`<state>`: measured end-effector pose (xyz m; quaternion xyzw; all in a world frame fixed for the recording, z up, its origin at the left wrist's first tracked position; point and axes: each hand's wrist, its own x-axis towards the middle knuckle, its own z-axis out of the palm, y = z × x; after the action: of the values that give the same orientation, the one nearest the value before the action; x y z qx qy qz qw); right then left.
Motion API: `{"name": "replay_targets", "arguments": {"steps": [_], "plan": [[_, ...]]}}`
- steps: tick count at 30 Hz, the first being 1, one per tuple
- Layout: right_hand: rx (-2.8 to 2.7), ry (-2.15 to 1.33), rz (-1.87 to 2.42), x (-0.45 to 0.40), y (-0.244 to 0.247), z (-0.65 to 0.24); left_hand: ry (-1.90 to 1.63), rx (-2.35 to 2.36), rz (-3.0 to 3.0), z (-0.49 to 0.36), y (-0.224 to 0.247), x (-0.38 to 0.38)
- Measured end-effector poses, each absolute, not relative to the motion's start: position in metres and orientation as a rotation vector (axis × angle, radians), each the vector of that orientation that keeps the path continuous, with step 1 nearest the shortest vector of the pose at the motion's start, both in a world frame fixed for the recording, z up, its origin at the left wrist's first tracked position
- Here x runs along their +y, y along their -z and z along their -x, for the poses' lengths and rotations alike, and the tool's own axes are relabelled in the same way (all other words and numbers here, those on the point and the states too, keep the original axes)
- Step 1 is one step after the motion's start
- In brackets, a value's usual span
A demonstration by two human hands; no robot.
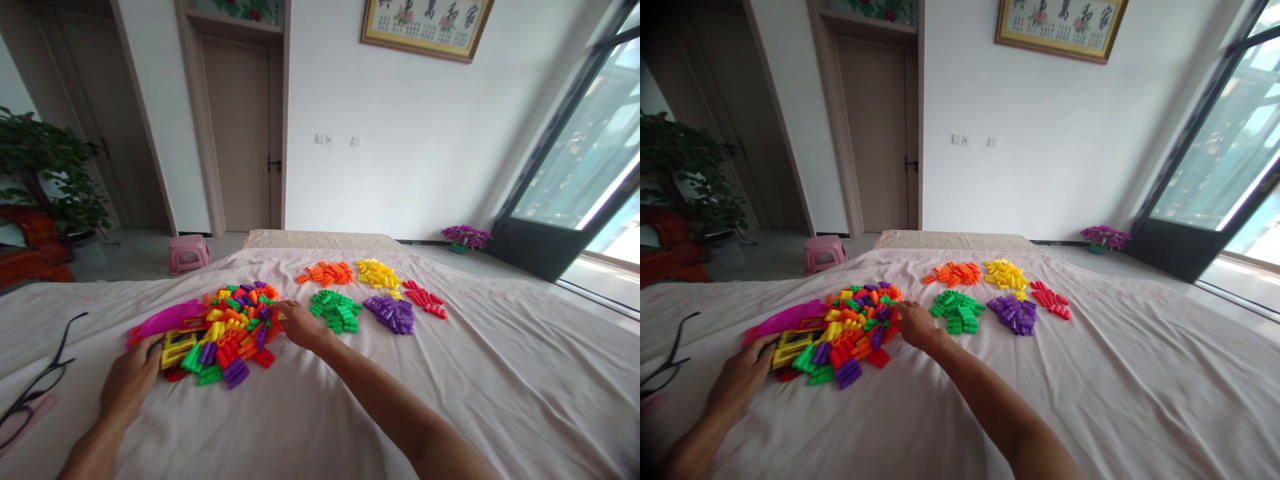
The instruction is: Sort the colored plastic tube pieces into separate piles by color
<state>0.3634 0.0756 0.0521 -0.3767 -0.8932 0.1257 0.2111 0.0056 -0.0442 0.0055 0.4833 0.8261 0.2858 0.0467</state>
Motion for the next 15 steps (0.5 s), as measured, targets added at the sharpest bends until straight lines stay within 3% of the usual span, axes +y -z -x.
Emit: {"name": "replay_targets", "arguments": {"steps": [15], "plan": [[-2.219,-0.266,1.367,0.042,-0.038,-0.387,-0.823,2.537,-1.509,-0.009,-0.009,-0.047]]}}
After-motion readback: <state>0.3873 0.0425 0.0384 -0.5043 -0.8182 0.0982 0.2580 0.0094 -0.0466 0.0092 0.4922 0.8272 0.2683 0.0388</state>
